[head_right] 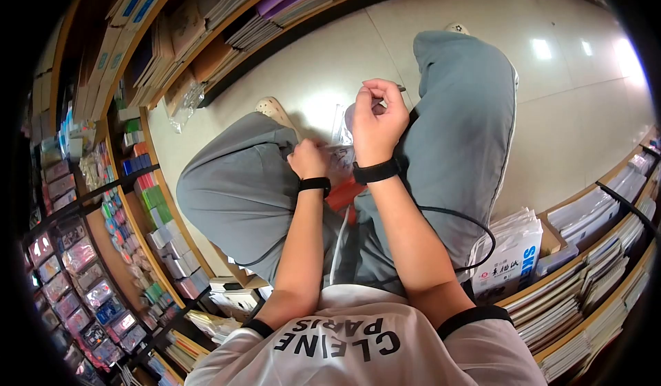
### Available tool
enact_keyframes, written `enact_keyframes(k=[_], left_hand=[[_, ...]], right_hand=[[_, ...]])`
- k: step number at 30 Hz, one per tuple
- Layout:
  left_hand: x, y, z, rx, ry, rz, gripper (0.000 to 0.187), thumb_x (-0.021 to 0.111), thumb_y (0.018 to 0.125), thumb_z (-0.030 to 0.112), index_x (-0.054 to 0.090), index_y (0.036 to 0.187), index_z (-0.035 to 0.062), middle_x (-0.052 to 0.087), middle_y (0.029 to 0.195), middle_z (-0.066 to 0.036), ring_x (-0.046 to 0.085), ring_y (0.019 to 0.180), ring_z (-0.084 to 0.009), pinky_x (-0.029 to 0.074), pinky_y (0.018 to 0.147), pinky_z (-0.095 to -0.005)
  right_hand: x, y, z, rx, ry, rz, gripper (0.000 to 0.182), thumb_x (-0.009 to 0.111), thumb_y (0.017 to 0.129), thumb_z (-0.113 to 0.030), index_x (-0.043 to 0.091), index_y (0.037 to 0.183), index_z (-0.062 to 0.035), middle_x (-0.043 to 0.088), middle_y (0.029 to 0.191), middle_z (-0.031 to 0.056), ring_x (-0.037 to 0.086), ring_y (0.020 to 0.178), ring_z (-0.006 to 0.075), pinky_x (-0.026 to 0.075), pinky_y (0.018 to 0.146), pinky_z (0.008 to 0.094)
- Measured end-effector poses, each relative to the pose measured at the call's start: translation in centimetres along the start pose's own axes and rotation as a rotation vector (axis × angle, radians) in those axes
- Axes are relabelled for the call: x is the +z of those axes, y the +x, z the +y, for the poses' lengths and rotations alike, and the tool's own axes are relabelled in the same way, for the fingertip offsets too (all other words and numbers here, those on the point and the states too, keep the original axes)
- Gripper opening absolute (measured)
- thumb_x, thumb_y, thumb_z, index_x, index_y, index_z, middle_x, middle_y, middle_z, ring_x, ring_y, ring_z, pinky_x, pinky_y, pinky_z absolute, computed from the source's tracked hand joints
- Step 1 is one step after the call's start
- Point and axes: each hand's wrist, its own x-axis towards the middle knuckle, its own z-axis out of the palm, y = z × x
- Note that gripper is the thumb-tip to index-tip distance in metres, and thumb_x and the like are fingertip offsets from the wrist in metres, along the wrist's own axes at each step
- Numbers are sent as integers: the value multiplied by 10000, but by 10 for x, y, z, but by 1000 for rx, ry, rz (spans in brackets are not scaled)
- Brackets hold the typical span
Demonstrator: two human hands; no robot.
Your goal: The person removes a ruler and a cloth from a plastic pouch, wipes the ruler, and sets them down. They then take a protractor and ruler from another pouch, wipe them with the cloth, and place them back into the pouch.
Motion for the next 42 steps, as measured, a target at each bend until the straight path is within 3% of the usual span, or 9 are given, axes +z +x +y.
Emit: enact_keyframes(k=[18,21,24,27,29,33,36,40,42], left_hand=[[40,-6,9,134,129,-157,105,552,719,67,649,727,26,625,802,-160,569,848,-290,465,750,-388],[45,-6,7,103,-120,-139,127,548,722,62,650,776,8,617,857,-195,556,903,-316,451,792,-397],[80,10,-15,214,-278,301,182,544,717,35,650,859,-7,608,898,-216,542,946,-345,440,817,-400],[26,20,-7,204,-390,323,237,536,737,13,640,950,7,592,990,-219,533,983,-358,433,840,-381],[-12,25,-2,28,-692,79,263,549,758,17,629,1008,22,573,1075,-199,542,996,-337,424,850,-355],[-79,12,13,245,-1052,-275,493,586,705,-57,525,1181,54,562,1128,-141,543,1013,-270,423,846,-315],[-133,-14,39,518,-1008,-216,636,606,623,-72,431,1226,31,525,1146,-142,516,1045,-273,422,844,-321],[-155,-17,40,503,-761,-25,251,552,631,-65,536,880,-37,558,802,-232,536,762,-408,438,645,-397],[-181,-14,34,519,-750,-3,178,549,637,-61,534,811,-23,542,737,-231,544,700,-384,428,601,-403]], right_hand=[[-2,-1,-2,40,36,-11,61,529,771,25,560,820,8,566,710,21,506,633,54,415,562,183],[0,-1,-1,32,21,3,72,519,755,36,559,808,8,562,676,19,479,570,46,398,517,181],[0,-1,0,19,1,8,72,518,756,35,559,809,8,560,678,17,471,564,41,390,512,180],[0,-2,-3,11,22,14,75,517,760,35,559,814,5,558,677,13,468,565,37,381,509,176],[-1,-2,-3,-5,32,17,80,517,764,38,559,821,1,557,676,8,466,569,36,375,508,173],[2,-9,-12,63,140,-243,93,499,792,25,556,859,-3,554,737,-2,465,586,33,372,523,167],[7,-15,-29,148,277,-594,121,463,822,4,543,913,0,545,809,-3,478,664,26,381,595,162],[3,-13,-68,235,218,-879,140,445,852,-13,523,966,12,559,915,27,508,805,56,403,707,182],[3,-11,-107,-183,22,-893,141,467,781,35,562,879,1,550,971,84,528,862,145,417,748,242]])
